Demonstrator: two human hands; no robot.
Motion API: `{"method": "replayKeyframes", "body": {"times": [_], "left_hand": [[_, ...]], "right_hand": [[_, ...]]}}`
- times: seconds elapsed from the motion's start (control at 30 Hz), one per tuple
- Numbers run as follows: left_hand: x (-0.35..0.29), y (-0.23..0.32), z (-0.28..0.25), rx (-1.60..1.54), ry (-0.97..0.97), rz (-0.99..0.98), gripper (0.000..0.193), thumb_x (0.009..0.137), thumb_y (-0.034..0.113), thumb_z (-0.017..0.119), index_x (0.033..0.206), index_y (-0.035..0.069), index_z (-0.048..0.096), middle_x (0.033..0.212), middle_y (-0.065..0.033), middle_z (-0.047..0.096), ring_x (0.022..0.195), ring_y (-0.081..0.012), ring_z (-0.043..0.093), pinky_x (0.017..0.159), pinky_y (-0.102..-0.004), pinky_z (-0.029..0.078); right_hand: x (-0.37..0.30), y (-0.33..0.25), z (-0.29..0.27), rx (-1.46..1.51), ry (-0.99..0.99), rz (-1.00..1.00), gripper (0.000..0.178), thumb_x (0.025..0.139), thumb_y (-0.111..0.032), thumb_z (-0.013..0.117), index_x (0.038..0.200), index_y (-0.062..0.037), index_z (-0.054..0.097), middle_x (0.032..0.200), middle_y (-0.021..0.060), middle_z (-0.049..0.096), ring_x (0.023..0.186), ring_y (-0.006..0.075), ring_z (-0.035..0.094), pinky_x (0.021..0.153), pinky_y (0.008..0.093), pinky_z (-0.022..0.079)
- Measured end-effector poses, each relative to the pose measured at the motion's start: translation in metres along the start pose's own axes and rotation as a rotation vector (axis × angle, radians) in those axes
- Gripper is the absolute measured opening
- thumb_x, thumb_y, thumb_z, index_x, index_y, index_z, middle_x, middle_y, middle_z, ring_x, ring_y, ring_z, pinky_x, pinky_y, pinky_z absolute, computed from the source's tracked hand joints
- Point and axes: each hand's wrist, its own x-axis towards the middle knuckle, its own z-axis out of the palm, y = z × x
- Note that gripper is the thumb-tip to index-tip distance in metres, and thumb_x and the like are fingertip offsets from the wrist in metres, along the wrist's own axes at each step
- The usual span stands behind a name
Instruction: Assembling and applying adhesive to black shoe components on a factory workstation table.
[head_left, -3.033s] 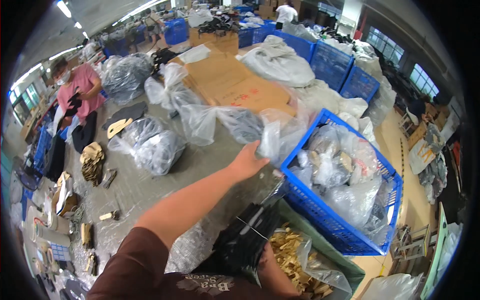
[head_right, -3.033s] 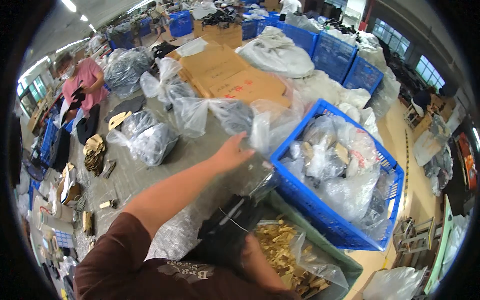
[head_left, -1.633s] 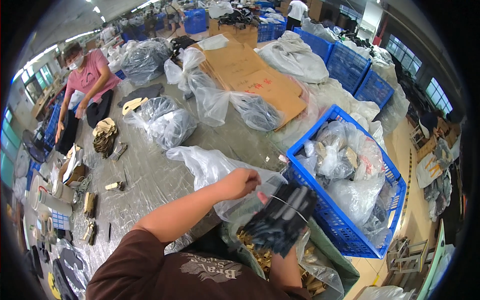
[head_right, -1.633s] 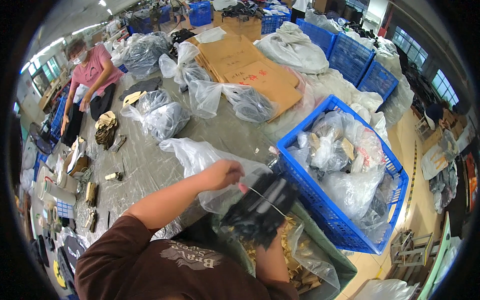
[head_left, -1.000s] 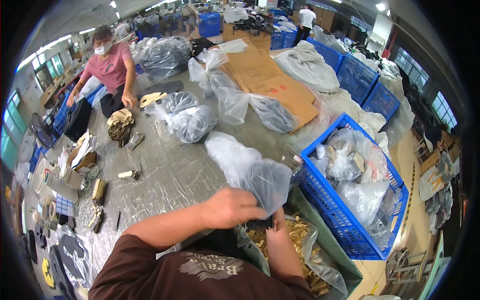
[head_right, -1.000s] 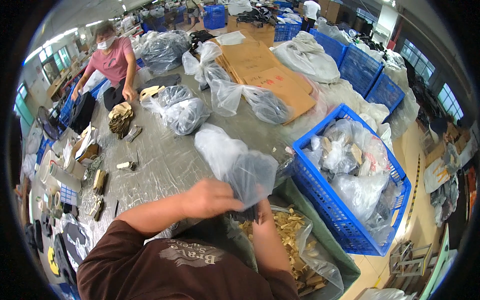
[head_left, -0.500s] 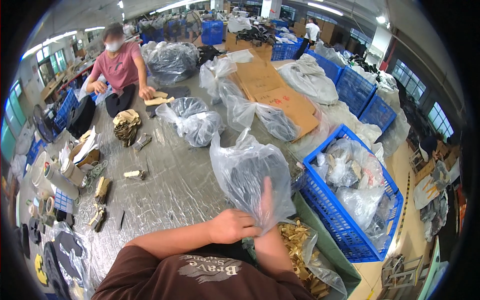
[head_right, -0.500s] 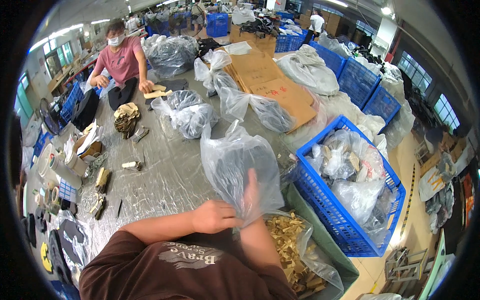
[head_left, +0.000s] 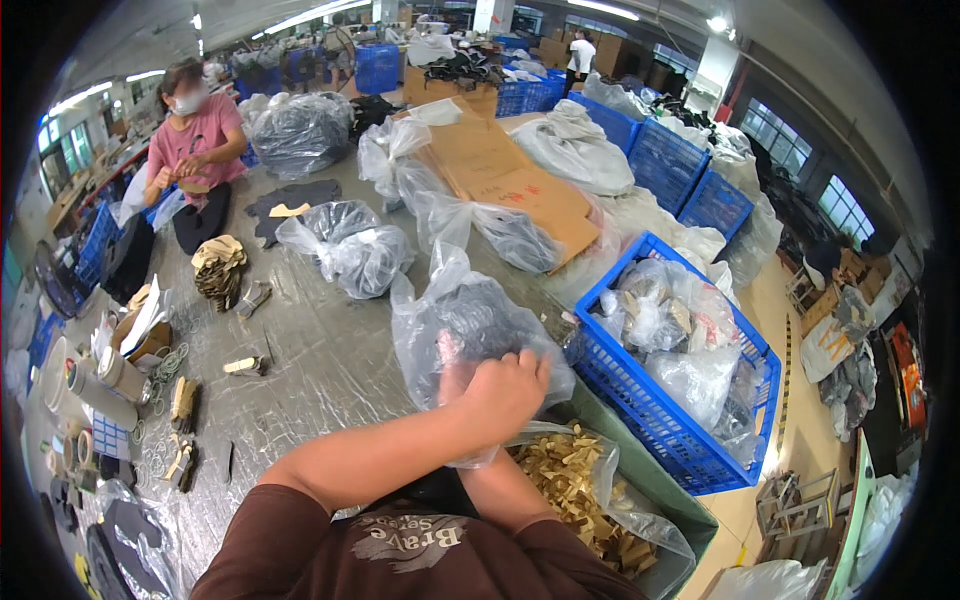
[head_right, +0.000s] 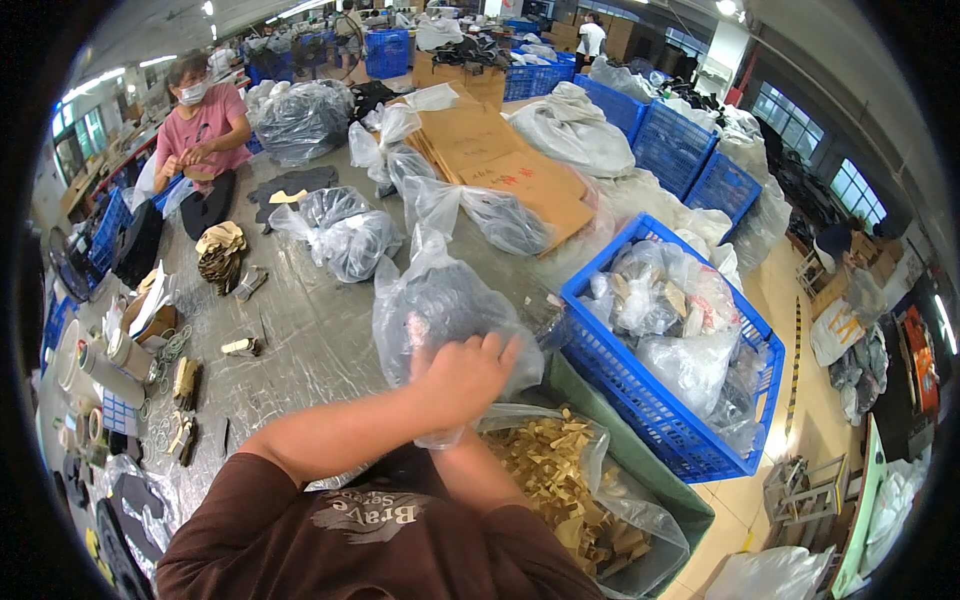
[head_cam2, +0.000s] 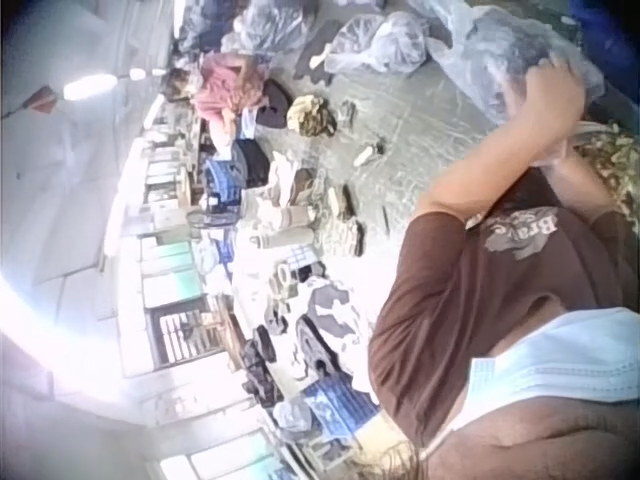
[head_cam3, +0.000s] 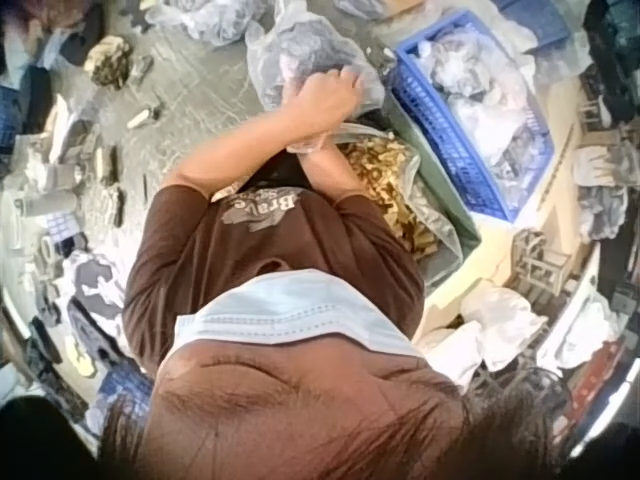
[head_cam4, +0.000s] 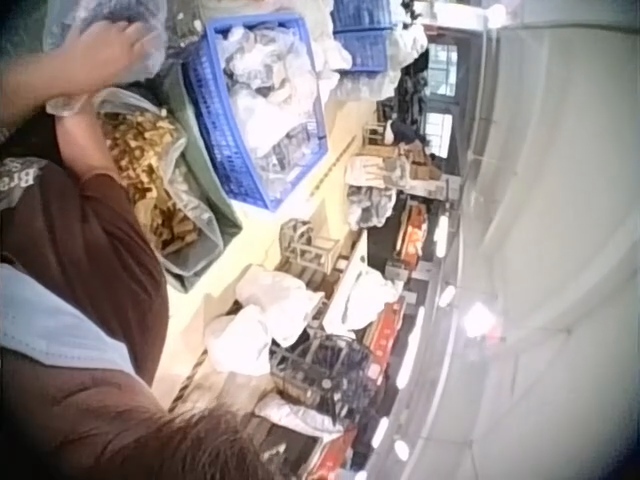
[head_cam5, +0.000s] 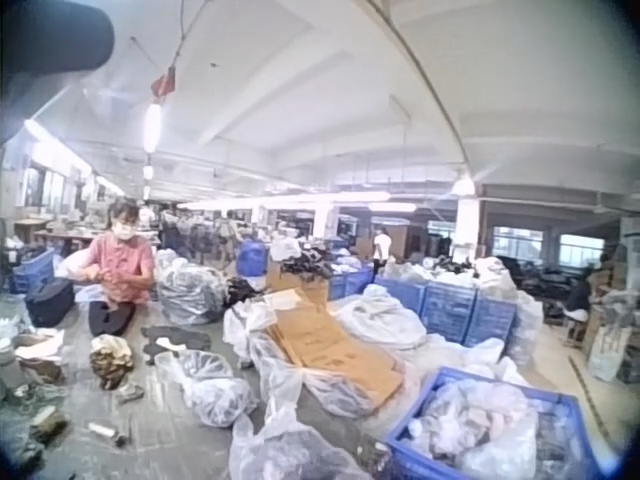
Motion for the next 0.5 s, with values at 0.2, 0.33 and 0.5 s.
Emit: {"method": "replayKeyframes", "body": {"times": [0.2, 0.33, 0.5], "left_hand": [[-0.018, 0.05, 0.03, -0.576, -0.307, 0.417, 0.013, 0.079, 0.012, 0.056, 0.087, 0.003, 0.059, 0.092, -0.0157, 0.063, 0.078, -0.0302, 0.065, 0.062, -0.0427, 0.052], [-0.051, 0.048, 0.019, -0.828, -0.103, 0.644, 0.02, 0.082, 0.015, 0.056, 0.098, 0.004, 0.059, 0.103, -0.0138, 0.059, 0.082, -0.0354, 0.064, 0.072, -0.0463, 0.051], [-0.072, -0.008, 0.021, -0.346, -0.082, -0.112, 0.047, 0.082, 0.016, 0.06, 0.127, 0.007, 0.048, 0.104, -0.0118, 0.059, 0.079, -0.0369, 0.062, 0.072, -0.0444, 0.05]], "right_hand": [[0.002, -0.001, -0.023, 0.031, 0.038, -0.047, 0.042, 0.093, -0.039, 0.05, 0.116, -0.0038, 0.058, 0.115, 0.0082, 0.061, 0.101, 0.0222, 0.059, 0.091, 0.0365, 0.046], [0.02, -0.048, -0.047, 0.034, 0.046, -0.055, 0.041, 0.093, -0.039, 0.052, 0.114, -0.0047, 0.06, 0.113, 0.0077, 0.063, 0.099, 0.0218, 0.06, 0.09, 0.0361, 0.047], [0.046, -0.072, -0.034, 0.087, 0.08, -0.11, 0.042, 0.089, -0.039, 0.058, 0.114, -0.005, 0.061, 0.112, 0.0056, 0.063, 0.098, 0.0219, 0.061, 0.09, 0.0355, 0.046]]}}
